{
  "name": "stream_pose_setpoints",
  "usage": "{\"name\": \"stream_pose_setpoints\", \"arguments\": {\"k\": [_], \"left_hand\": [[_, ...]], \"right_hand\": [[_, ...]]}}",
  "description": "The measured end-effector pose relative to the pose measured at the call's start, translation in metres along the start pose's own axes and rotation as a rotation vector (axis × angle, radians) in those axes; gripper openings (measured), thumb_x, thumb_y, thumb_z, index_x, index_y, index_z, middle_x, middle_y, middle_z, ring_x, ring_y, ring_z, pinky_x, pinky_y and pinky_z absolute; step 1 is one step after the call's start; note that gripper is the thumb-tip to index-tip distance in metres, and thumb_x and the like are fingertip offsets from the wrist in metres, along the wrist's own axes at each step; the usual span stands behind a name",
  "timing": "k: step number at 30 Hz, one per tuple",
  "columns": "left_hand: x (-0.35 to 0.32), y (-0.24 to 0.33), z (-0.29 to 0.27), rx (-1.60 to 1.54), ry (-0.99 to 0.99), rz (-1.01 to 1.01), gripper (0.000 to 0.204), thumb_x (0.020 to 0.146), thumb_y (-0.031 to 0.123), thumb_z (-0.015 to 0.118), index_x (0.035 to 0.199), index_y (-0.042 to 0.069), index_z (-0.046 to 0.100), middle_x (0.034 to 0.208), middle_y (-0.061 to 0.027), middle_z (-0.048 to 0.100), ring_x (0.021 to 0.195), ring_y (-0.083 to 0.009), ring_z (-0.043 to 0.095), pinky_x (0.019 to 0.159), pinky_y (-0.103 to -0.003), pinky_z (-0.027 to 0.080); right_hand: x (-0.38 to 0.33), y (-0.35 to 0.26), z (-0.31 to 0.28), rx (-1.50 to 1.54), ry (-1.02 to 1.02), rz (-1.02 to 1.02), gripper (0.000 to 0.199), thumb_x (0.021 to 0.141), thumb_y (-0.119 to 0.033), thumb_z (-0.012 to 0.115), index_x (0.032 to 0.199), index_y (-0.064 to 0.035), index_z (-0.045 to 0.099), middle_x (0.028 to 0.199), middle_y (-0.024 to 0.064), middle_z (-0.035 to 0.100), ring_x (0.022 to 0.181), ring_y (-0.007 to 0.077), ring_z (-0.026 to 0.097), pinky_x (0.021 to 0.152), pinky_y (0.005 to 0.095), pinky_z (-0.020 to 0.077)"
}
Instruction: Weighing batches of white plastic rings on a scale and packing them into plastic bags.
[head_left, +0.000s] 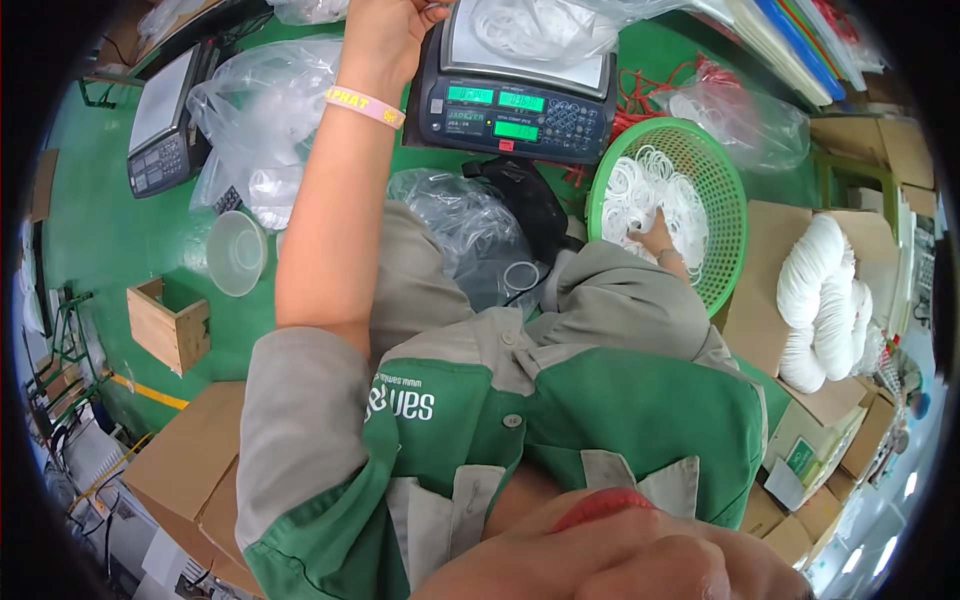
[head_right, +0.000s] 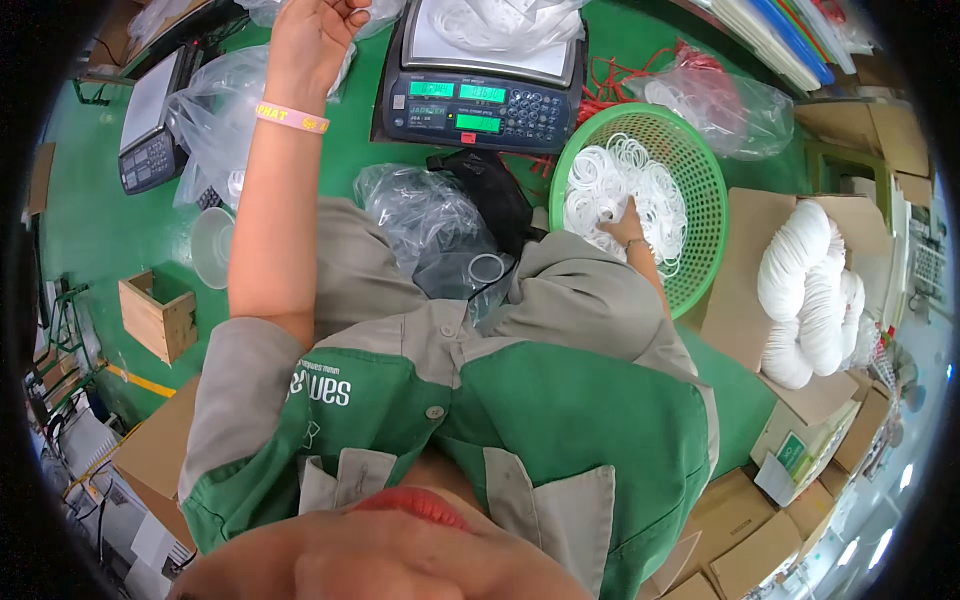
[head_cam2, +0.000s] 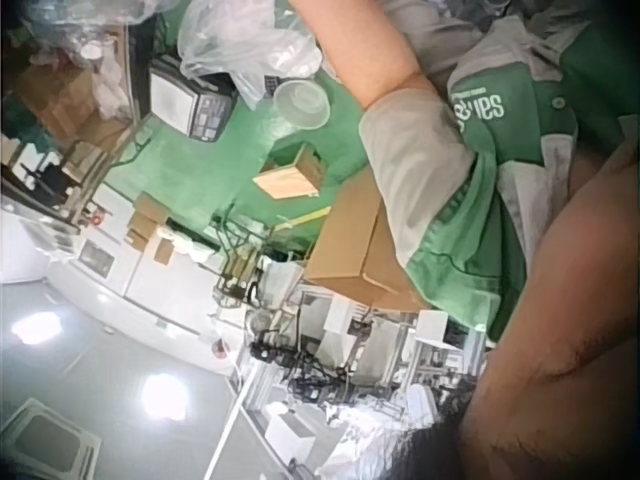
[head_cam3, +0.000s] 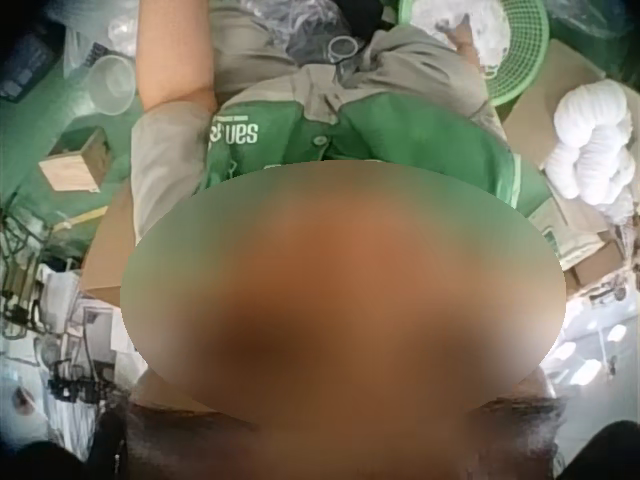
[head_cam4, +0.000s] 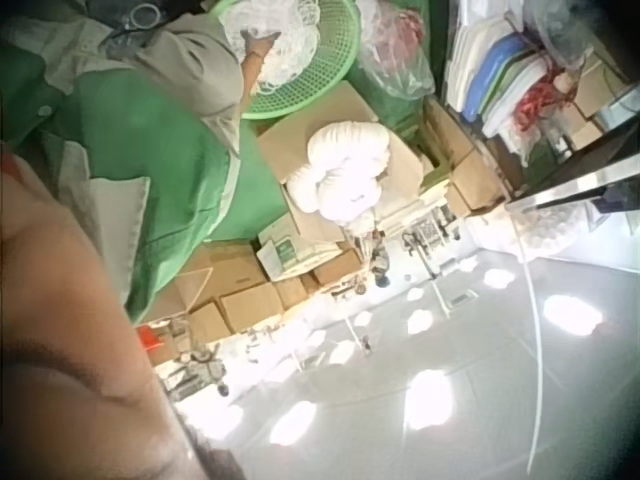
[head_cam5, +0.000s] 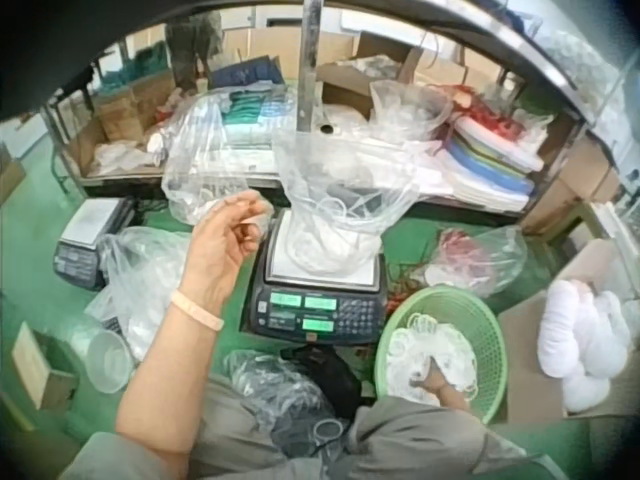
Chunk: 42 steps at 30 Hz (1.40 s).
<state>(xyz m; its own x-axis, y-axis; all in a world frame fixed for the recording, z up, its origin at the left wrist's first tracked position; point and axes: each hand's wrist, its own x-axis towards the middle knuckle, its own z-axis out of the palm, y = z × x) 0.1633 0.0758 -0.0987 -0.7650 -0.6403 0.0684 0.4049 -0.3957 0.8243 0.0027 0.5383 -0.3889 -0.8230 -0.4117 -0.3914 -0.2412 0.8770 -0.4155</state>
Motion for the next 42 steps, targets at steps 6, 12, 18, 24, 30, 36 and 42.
{"name": "stream_pose_setpoints", "arguments": {"k": [6,12,18,24,30,36,42], "left_hand": [[0.001,-0.004,0.002,0.054,0.038,-0.006,0.017,0.085,0.012,0.05,0.098,0.004,0.057,0.084,-0.0048,0.062,0.061,-0.0097,0.052,0.053,-0.021,0.042],[0.004,-0.005,0.005,0.062,0.024,-0.015,0.017,0.084,0.014,0.051,0.098,0.004,0.057,0.084,-0.0041,0.061,0.061,-0.0098,0.051,0.053,-0.021,0.041],[0.008,-0.004,0.002,0.063,0.031,-0.009,0.018,0.085,0.014,0.05,0.099,0.004,0.056,0.084,-0.0046,0.062,0.06,-0.0101,0.052,0.053,-0.021,0.041],[0.007,-0.004,0.002,0.069,0.031,0.01,0.019,0.085,0.013,0.049,0.099,0.004,0.056,0.085,-0.0052,0.062,0.061,-0.01,0.052,0.054,-0.021,0.042],[0.005,-0.001,0.001,0.066,0.046,0.002,0.019,0.085,0.014,0.049,0.099,0.004,0.056,0.085,-0.0053,0.062,0.061,-0.0097,0.052,0.054,-0.021,0.042],[0.005,0.0,0.004,0.092,0.057,-0.015,0.019,0.084,0.014,0.049,0.1,0.005,0.056,0.085,-0.0045,0.061,0.062,-0.0094,0.05,0.054,-0.02,0.04],[0.005,0.004,0.002,0.075,0.038,0.007,0.022,0.083,0.016,0.05,0.102,0.005,0.054,0.085,-0.0043,0.061,0.062,-0.0093,0.049,0.055,-0.02,0.04]], "right_hand": [[-0.017,-0.02,0.011,-0.202,-0.152,0.138,0.065,0.06,-0.03,0.069,0.109,0.0076,0.047,0.107,0.0271,0.053,0.098,0.0376,0.053,0.085,0.0385,0.0425],[-0.008,-0.004,-0.008,-0.039,0.242,0.1,0.041,0.068,-0.025,0.065,0.097,0.0021,0.054,0.079,0.0202,0.06,0.075,0.0327,0.059,0.07,0.0373,0.0464],[0.0,0.003,-0.031,0.306,0.392,0.185,0.026,0.073,-0.024,0.061,0.081,0.0008,0.055,0.069,0.0167,0.057,0.066,0.0305,0.056,0.064,0.0354,0.0438],[-0.005,-0.002,-0.044,-0.084,0.522,-0.015,0.021,0.077,-0.022,0.058,0.077,-0.0015,0.058,0.066,0.0181,0.056,0.063,0.0328,0.054,0.064,0.0387,0.0427],[-0.015,-0.024,-0.048,0.417,0.421,0.169,0.02,0.077,-0.021,0.06,0.072,-0.0014,0.059,0.066,0.0104,0.059,0.06,0.0179,0.059,0.052,0.029,0.0451],[-0.017,-0.046,-0.076,0.522,0.389,0.251,0.022,0.078,-0.023,0.063,0.077,-0.0011,0.062,0.059,0.0037,0.056,0.052,0.0097,0.053,0.046,0.0242,0.0429],[-0.014,-0.066,-0.109,0.859,0.156,0.187,0.018,0.082,-0.02,0.058,0.084,-0.0029,0.063,0.072,0.0001,0.056,0.059,0.0068,0.049,0.052,0.0207,0.0422]]}}
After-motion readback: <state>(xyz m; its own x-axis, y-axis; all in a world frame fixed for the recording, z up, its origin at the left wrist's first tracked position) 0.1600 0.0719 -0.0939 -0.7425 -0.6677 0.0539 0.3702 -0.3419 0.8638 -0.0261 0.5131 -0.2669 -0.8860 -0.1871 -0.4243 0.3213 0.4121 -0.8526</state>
